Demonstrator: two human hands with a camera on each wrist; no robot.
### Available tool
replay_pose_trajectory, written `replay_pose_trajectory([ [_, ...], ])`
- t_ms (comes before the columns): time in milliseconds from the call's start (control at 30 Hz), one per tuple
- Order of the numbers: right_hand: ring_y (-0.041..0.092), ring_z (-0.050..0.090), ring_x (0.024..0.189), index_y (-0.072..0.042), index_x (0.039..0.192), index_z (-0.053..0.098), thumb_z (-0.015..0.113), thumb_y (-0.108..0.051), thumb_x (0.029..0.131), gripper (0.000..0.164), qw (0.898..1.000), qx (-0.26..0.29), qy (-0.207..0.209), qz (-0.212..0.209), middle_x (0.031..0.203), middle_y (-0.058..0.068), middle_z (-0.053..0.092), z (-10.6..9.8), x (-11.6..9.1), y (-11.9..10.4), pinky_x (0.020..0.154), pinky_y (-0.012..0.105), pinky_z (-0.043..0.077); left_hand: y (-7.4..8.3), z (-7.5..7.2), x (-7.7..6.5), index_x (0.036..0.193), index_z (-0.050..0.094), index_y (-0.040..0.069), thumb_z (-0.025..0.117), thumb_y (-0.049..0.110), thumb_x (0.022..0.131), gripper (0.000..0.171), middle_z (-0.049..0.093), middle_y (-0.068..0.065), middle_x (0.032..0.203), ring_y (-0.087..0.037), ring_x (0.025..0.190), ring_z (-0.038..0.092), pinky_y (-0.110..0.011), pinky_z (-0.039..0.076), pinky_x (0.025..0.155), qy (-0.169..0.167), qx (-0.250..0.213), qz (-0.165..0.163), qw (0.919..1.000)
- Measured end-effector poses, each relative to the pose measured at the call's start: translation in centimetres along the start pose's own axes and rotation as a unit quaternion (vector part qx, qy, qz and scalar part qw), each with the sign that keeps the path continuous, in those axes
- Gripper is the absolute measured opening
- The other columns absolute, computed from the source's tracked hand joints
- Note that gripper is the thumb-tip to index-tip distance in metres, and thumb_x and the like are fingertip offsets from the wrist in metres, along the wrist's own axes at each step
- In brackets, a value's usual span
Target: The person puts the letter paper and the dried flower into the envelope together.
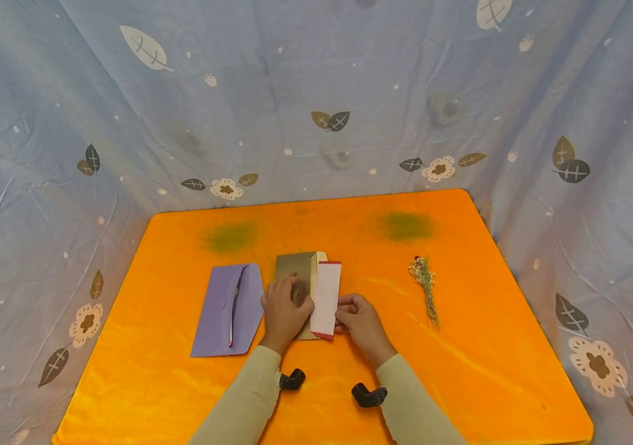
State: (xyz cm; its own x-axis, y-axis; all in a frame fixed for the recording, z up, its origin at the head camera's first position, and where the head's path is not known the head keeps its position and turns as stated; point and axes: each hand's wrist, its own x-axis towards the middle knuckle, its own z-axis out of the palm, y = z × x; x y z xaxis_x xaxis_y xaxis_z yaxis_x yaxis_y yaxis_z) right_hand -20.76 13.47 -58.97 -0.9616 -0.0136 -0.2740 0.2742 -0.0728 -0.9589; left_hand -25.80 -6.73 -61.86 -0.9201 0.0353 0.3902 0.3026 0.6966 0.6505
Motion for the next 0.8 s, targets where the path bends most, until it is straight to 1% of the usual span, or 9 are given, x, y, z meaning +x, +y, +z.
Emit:
replay_pose_trajectory([
  [267,0.028,0.070,0.088,0.007,0.130,0.063,0.061,0.004,0.107,0.023,1.000,-0.011,-0.006,0.006,0.106,0.019,0.070,0.23,0.36,0.07,0.077,0.033,0.062,-0.16,0.07,0.00,0.128,0.073,0.008,0.077,0.026,0.089,0.044,0.064,-0.006,0.147,-0.035,0.135,0.053,-0.065,0.033,0.104,0.006,-0.010,0.003,0.9999],
  [433,0.028,0.071,0.087,0.008,0.130,0.064,0.062,0.004,0.107,0.024,1.000,-0.017,-0.012,0.004,0.106,0.018,0.072,0.34,0.51,0.12,0.077,0.032,0.062,-0.27,0.06,0.01,0.130,0.073,0.008,0.077,0.026,0.089,0.045,0.064,-0.005,0.148,-0.035,0.137,0.053,-0.065,0.033,0.106,0.004,-0.011,0.003,0.9999],
  [667,0.027,0.071,0.087,0.010,0.131,0.064,0.063,0.003,0.106,0.026,0.999,-0.028,-0.016,-0.003,0.106,0.018,0.072,0.63,0.77,0.25,0.077,0.033,0.062,-0.38,0.23,-0.04,0.129,0.073,0.009,0.077,0.026,0.089,0.043,0.065,-0.005,0.147,-0.035,0.135,0.054,-0.066,0.034,0.104,0.013,-0.015,0.013,0.9997],
  [800,0.027,0.071,0.087,0.010,0.132,0.064,0.064,0.002,0.106,0.027,0.999,-0.029,-0.016,0.001,0.107,0.019,0.072,0.89,0.84,0.03,0.078,0.034,0.063,-0.35,0.19,-0.02,0.129,0.073,0.009,0.077,0.026,0.090,0.044,0.064,-0.005,0.148,-0.035,0.135,0.054,-0.065,0.033,0.105,0.010,-0.018,0.011,0.9997],
])
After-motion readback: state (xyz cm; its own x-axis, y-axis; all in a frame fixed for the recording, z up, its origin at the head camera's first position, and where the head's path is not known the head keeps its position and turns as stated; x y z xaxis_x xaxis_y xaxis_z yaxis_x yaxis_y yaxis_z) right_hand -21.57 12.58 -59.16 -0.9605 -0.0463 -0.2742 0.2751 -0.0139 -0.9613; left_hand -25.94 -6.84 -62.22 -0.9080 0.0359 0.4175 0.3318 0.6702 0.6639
